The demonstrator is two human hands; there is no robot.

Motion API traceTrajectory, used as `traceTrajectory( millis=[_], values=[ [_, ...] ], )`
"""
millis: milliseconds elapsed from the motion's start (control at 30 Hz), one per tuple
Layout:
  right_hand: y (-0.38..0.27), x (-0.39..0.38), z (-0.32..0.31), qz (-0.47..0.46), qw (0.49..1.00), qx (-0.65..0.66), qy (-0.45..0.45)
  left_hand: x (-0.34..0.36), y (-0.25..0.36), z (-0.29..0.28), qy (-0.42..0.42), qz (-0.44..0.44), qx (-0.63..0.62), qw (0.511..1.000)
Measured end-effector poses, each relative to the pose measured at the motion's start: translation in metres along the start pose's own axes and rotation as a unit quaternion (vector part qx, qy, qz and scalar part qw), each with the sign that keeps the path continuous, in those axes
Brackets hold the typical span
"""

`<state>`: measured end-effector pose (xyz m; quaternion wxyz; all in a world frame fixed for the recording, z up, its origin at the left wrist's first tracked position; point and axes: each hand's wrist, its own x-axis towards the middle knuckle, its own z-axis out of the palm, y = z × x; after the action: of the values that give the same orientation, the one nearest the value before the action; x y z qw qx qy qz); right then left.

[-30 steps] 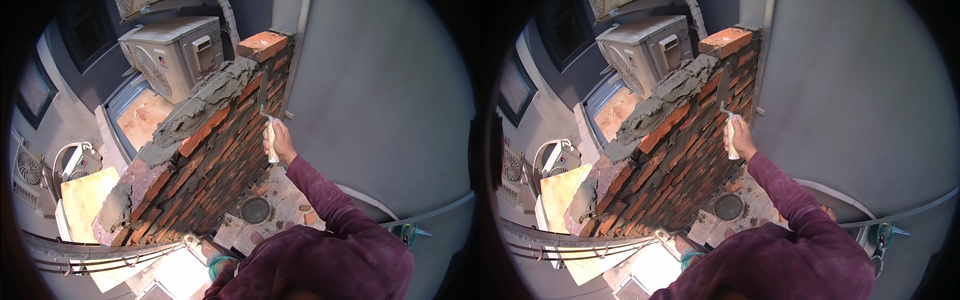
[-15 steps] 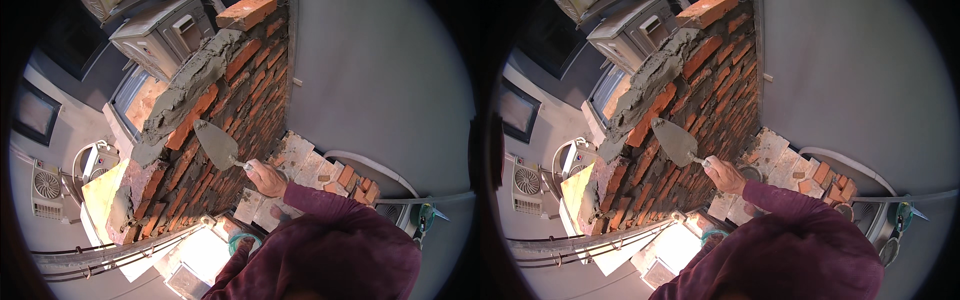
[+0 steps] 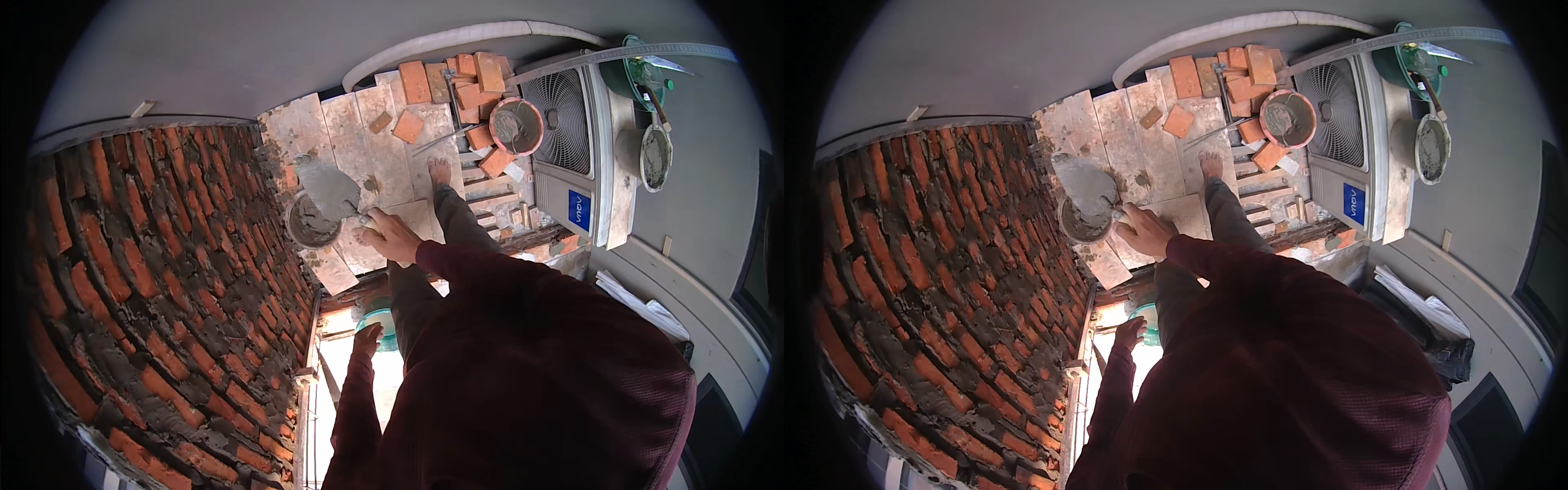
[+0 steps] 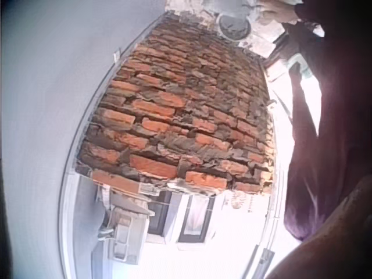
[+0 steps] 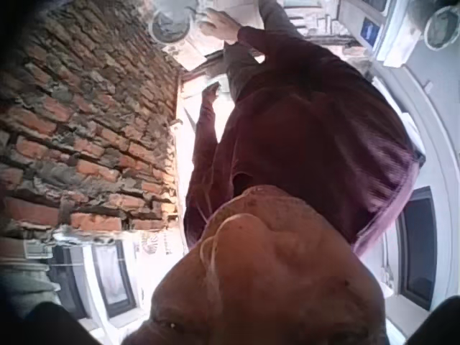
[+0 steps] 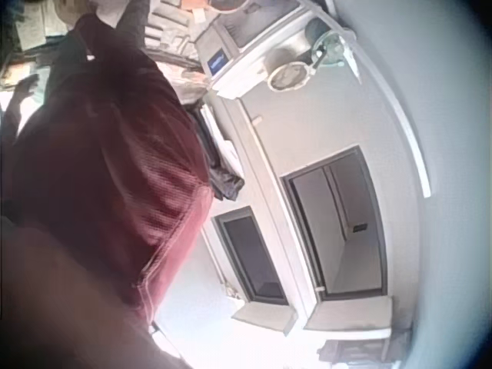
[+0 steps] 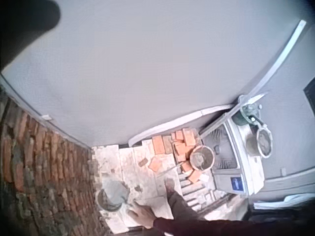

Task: The person is building a brick wall using red bricks and mortar. They apply mortar with a trowel, place the bricks, level them by hand and with a metal level, and move a water bucket.

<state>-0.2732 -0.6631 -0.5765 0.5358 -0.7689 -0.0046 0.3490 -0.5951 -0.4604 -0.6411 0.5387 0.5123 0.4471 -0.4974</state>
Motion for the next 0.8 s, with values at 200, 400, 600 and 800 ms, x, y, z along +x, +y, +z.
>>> traceTrajectory(
  millis=[200,400,600,800],
  values=[
    [0.154,0.027,-0.061,0.262,0.949,0.165,0.06,0.134,0.294,0.014,0.313,0.415,0.108,0.847],
    [0.281,-0.012,-0.033,0.344,0.915,0.209,0.027,0.394,0.46,0.148,0.215,0.494,0.346,0.768],
    [0.318,-0.007,-0.033,0.346,0.91,0.219,0.065,0.558,0.542,0.287,0.242,0.45,0.436,0.74],
    [0.285,0.021,-0.1,0.395,0.868,0.3,0.004,0.632,0.577,0.303,0.326,0.472,0.476,0.666]
  ],
)
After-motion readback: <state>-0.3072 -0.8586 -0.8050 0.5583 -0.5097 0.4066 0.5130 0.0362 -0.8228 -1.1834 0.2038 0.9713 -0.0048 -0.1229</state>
